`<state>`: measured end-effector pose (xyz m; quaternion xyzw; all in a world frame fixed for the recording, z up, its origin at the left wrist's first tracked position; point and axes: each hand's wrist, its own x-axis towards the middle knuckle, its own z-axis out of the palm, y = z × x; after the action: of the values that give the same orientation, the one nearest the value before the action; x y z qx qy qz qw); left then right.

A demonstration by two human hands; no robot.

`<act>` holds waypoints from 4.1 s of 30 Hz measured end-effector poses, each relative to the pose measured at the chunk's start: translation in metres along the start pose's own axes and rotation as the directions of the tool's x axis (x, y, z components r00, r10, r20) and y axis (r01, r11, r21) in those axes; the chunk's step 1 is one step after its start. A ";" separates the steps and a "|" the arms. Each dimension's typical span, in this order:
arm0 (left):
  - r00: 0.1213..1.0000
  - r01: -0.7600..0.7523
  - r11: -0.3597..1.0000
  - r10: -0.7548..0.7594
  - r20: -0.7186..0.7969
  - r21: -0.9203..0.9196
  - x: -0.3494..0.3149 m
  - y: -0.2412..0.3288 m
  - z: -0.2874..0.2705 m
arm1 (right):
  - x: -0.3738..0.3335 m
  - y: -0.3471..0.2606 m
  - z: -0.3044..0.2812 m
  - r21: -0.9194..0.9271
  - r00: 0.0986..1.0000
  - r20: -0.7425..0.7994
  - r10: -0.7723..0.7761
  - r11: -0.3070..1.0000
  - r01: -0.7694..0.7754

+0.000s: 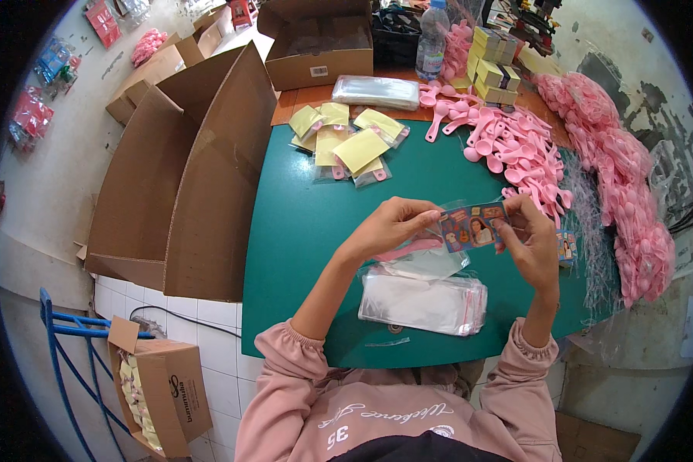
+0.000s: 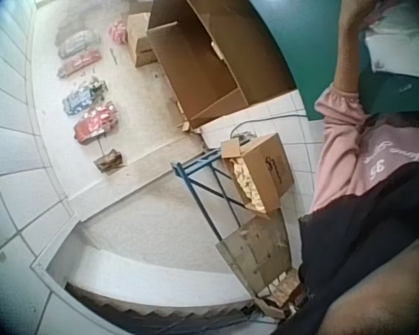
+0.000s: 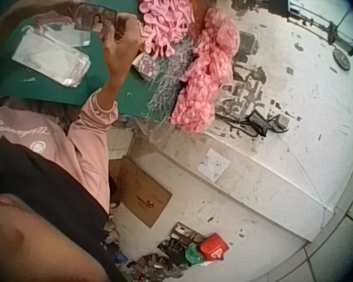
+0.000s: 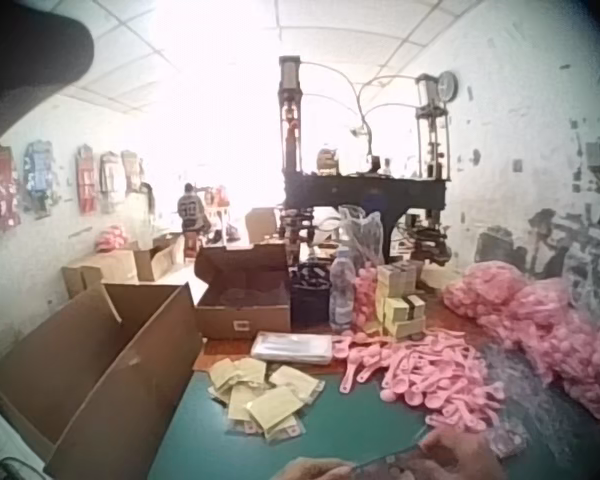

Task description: The person places pink plastic spoons and small yellow cards into clear plastic bags on a green table. The person seals each bag and sets it aside, repeating the process with multiple spoons and cards.

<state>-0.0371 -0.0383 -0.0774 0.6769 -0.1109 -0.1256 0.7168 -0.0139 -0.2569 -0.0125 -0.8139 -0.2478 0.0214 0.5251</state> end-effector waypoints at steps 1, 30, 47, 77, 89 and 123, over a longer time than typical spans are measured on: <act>0.999 -0.023 0.998 0.021 0.042 0.056 0.002 -0.004 -0.001 | 0.001 0.001 0.001 0.000 1.000 -0.002 0.001 1.000 -0.001; 0.990 0.089 0.994 -0.080 -0.118 0.069 -0.006 -0.014 -0.035 | 0.043 0.066 0.027 0.303 0.910 0.352 0.221 0.893 -0.334; 0.930 0.189 0.901 -0.292 -0.224 -0.389 -0.033 -0.038 0.000 | 0.024 0.050 0.069 -0.074 0.871 0.400 -0.287 0.937 0.343; 0.917 0.146 0.938 -0.247 -0.312 -0.315 -0.034 -0.027 -0.006 | 0.059 0.116 -0.031 -0.856 0.965 -0.170 -0.199 0.515 -0.045; 0.963 0.103 0.930 -0.182 -0.199 -0.352 -0.041 -0.023 -0.020 | 0.023 0.065 0.069 -0.045 0.960 0.220 -0.175 0.981 0.189; 0.852 0.133 0.988 -0.074 -0.518 0.076 -0.027 -0.045 0.000 | 0.017 0.068 0.086 0.056 0.964 0.091 0.249 0.965 -0.255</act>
<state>-0.0636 -0.0314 -0.1223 0.7289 0.1142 0.0273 0.6744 0.0013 -0.1997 -0.1059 -0.8189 -0.1631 0.1304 0.5346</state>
